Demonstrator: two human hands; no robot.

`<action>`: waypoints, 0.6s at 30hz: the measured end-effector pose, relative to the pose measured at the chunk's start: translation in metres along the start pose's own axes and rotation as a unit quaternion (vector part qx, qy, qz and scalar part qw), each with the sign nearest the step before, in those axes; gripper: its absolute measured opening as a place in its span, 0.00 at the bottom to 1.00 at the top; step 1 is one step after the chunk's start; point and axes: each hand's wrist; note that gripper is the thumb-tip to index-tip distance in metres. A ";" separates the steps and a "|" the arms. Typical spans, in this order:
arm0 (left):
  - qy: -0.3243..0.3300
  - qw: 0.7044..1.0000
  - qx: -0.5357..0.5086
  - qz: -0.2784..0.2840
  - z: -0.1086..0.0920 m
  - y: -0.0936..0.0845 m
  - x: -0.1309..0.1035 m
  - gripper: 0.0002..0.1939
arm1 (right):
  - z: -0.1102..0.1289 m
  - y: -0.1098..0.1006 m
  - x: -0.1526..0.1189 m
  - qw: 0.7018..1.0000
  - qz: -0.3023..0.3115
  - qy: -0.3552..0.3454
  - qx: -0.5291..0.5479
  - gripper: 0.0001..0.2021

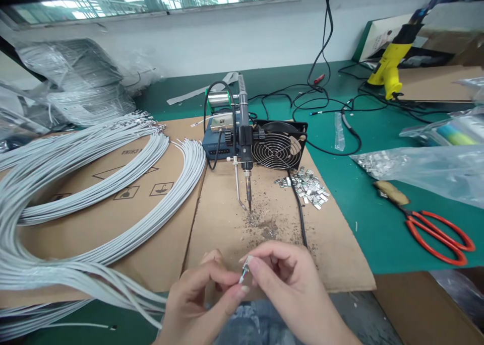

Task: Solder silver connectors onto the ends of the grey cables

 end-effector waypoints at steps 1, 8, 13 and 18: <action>-0.008 1.000 -0.008 0.001 0.000 0.000 -0.001 0.04 | 0.000 0.000 0.000 1.000 0.003 0.000 0.002 0.11; -0.039 0.998 -0.049 0.005 0.001 -0.003 -0.006 0.01 | -0.001 -0.003 0.001 1.000 0.015 -0.002 -0.010 0.12; 0.000 0.998 -0.019 0.052 0.000 -0.006 -0.002 0.05 | -0.001 -0.002 -0.001 1.000 0.008 0.013 -0.011 0.13; 0.056 0.989 -0.011 0.139 0.004 -0.006 -0.003 0.06 | -0.005 -0.008 -0.004 0.999 -0.028 -0.009 -0.035 0.12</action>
Point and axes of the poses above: each hand's wrist, its own x-axis towards the middle knuckle, its own y-axis out of the palm, z = x × y, and after that the axes turned 13 degrees about y, right-handed
